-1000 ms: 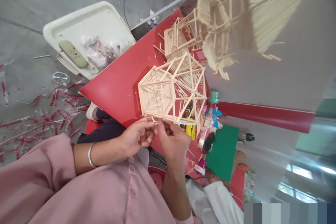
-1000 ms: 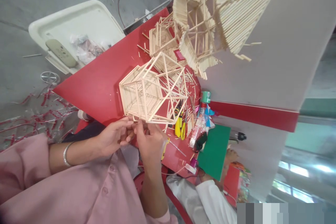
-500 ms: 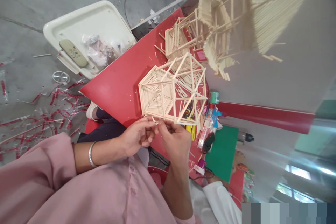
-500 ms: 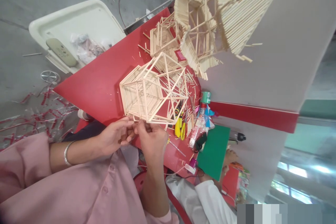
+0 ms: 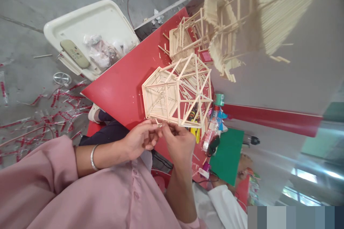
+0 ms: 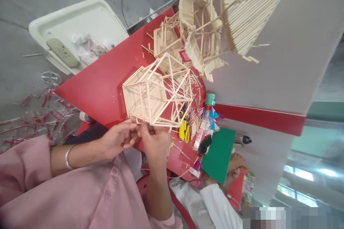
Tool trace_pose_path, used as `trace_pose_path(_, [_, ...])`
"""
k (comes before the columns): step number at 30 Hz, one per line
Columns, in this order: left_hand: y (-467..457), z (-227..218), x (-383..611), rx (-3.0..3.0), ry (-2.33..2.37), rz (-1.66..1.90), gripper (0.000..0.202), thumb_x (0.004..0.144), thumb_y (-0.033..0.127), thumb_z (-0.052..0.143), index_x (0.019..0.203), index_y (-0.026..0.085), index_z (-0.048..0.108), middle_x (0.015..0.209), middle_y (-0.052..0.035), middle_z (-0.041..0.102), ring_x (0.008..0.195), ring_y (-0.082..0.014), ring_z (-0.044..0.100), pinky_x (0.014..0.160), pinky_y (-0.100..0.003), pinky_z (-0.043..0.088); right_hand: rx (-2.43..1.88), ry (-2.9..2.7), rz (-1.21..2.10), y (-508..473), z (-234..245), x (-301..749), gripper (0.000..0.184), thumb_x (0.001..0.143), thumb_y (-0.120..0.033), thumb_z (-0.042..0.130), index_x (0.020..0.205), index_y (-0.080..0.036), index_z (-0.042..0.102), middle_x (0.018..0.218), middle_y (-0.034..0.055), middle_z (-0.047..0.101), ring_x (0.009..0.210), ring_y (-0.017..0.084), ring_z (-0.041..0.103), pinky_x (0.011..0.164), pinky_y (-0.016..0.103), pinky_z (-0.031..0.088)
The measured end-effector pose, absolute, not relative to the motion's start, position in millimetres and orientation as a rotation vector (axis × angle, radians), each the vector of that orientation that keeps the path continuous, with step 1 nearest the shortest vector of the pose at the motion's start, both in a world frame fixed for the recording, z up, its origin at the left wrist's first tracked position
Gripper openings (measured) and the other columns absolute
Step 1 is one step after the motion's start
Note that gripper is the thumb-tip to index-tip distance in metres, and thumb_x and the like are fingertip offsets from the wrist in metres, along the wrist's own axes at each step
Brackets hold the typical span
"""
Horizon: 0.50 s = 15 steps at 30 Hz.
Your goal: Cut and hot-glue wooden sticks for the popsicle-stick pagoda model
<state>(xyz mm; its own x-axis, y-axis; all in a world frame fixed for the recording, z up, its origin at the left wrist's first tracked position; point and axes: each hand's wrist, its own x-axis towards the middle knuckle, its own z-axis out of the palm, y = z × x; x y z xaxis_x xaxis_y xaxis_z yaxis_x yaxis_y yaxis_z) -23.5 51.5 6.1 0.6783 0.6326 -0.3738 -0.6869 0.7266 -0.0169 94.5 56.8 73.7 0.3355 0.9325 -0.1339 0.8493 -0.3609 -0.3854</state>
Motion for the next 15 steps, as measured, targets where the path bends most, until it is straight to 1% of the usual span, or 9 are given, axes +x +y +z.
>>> trace_pose_path(8, [51.4,5.5,-21.9,-0.152,0.350,0.749,0.025,0.072,0.031,0.067,0.089,0.019,0.053,0.071,0.0012,0.058,0.047,-0.0066,0.046,0.036,-0.015,0.025,-2.364,-1.589,0.508,57.8,75.0,92.6,0.023,0.078,-0.039,0.066,0.079,-0.019,0.078,0.067,0.0024,0.076,0.060,0.019,0.071,0.060,0.026,0.053])
trace_pose_path(15, [51.7,6.3,-23.0,-0.163,0.340,0.758,0.026,0.070,0.031,0.069,0.087,0.018,0.054,0.071,0.0009,0.059,0.046,-0.0065,0.046,0.035,-0.016,0.023,-2.371,-1.548,0.504,57.1,73.6,92.9,0.026,0.076,-0.042,0.067,0.076,-0.018,0.078,0.064,0.0027,0.075,0.058,0.018,0.069,0.059,0.026,0.052])
